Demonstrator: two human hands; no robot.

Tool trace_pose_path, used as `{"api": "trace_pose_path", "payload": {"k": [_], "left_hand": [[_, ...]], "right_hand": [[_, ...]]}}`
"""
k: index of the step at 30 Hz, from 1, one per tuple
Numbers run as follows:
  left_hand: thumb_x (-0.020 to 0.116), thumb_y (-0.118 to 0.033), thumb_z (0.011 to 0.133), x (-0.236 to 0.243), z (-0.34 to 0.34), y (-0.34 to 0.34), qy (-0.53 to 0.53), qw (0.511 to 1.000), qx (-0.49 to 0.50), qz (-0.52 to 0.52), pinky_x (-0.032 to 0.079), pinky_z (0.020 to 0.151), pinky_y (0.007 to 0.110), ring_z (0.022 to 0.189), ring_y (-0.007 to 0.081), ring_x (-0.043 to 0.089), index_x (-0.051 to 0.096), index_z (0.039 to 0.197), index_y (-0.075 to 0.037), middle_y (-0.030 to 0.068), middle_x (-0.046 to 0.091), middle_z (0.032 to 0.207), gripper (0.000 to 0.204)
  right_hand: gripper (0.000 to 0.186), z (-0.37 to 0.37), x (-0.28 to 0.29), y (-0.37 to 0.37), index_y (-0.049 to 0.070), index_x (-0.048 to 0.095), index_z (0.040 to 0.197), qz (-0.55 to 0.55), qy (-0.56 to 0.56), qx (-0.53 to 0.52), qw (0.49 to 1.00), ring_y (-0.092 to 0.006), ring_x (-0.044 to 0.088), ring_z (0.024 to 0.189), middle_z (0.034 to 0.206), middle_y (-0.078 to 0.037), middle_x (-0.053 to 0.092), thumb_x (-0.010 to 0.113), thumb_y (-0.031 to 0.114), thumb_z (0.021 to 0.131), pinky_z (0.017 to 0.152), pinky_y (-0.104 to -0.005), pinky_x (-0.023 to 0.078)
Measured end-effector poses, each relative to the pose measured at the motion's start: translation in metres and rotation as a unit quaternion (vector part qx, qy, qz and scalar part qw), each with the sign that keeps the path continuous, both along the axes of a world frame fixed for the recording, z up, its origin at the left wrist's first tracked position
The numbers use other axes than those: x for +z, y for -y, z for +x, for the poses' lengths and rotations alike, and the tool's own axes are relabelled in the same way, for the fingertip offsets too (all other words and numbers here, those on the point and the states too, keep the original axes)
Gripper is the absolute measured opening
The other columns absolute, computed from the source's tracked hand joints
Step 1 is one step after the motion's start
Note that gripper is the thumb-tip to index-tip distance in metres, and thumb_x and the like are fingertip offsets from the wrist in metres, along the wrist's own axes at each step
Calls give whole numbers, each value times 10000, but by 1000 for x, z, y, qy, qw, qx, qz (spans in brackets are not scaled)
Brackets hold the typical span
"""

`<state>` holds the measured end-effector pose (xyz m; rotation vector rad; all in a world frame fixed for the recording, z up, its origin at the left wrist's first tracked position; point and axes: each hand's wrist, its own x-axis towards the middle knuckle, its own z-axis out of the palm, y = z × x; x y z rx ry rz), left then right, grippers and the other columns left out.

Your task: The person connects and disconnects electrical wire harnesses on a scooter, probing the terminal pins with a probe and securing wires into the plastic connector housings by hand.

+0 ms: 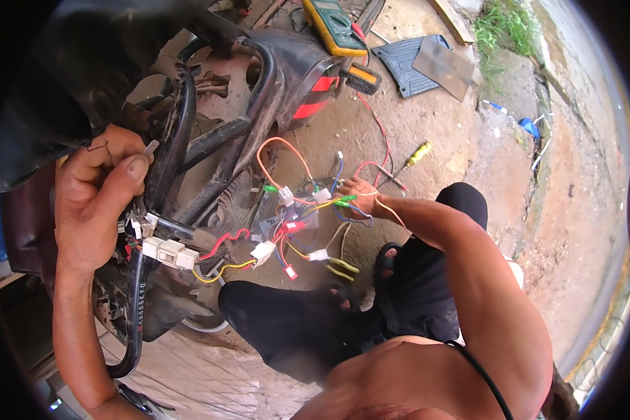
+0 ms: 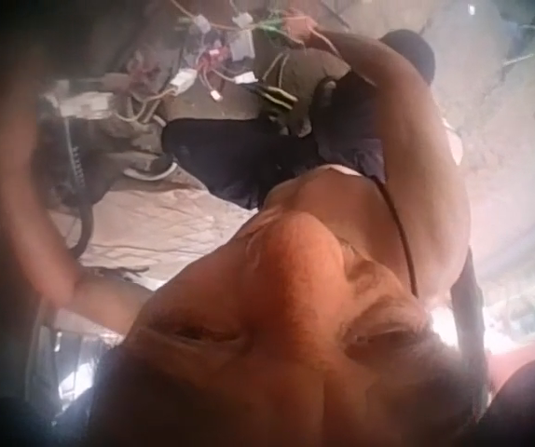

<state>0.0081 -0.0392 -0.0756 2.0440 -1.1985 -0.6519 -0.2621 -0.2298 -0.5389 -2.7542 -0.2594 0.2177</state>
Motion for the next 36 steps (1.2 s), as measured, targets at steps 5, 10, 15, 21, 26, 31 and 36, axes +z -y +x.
{"api": "trace_pose_path", "payload": {"k": [5,10,15,21,26,31,36], "left_hand": [[625,-57,968,1,1,1,-27,999,38,13,443,726,216,776,60,536,653,1028,25,13,642,909,105],[619,-22,957,9,2,-5,-4,999,-29,-17,422,693,239,773,75,522,643,972,33,29,616,877,62],[650,-123,969,11,2,10,-96,995,-19,30,453,705,228,779,60,573,675,1056,31,8,652,857,179],[644,-95,973,22,7,0,-160,986,-19,45,508,779,230,856,76,638,678,1150,25,32,696,936,216],[682,-40,933,19,11,-1,-182,981,-50,48,507,780,232,863,68,628,681,1116,-3,15,691,936,187],[700,-13,901,15,5,-1,-191,980,-29,37,500,772,233,854,65,619,671,1038,-13,4,686,922,140],[700,-21,875,24,-8,2,-88,994,-12,65,484,730,230,812,54,601,659,976,-31,-14,663,863,109]], "right_hand": [[289,11,34,14,73,579,1007,140,-48,-125,981,-394,657,847,902,-181,671,622,313,851,747,-509,501],[254,32,83,7,38,565,995,307,-22,-269,913,-446,645,804,864,-218,674,563,237,838,725,-523,506],[113,39,130,18,18,564,985,537,80,-358,760,-155,589,680,793,-73,620,587,94,905,609,-330,486],[152,57,245,3,20,573,1091,673,155,-270,671,-76,557,663,826,-40,622,567,84,953,598,-231,459],[160,69,300,-5,7,573,1087,661,203,-187,698,-67,554,686,847,-33,627,576,66,939,620,-226,452],[176,88,354,-22,-13,584,1078,654,191,-153,716,-59,529,732,865,-15,608,599,62,919,652,-234,434],[208,107,388,-22,5,647,1036,658,39,-212,721,-45,531,712,785,35,590,685,117,865,675,-221,435]]}}
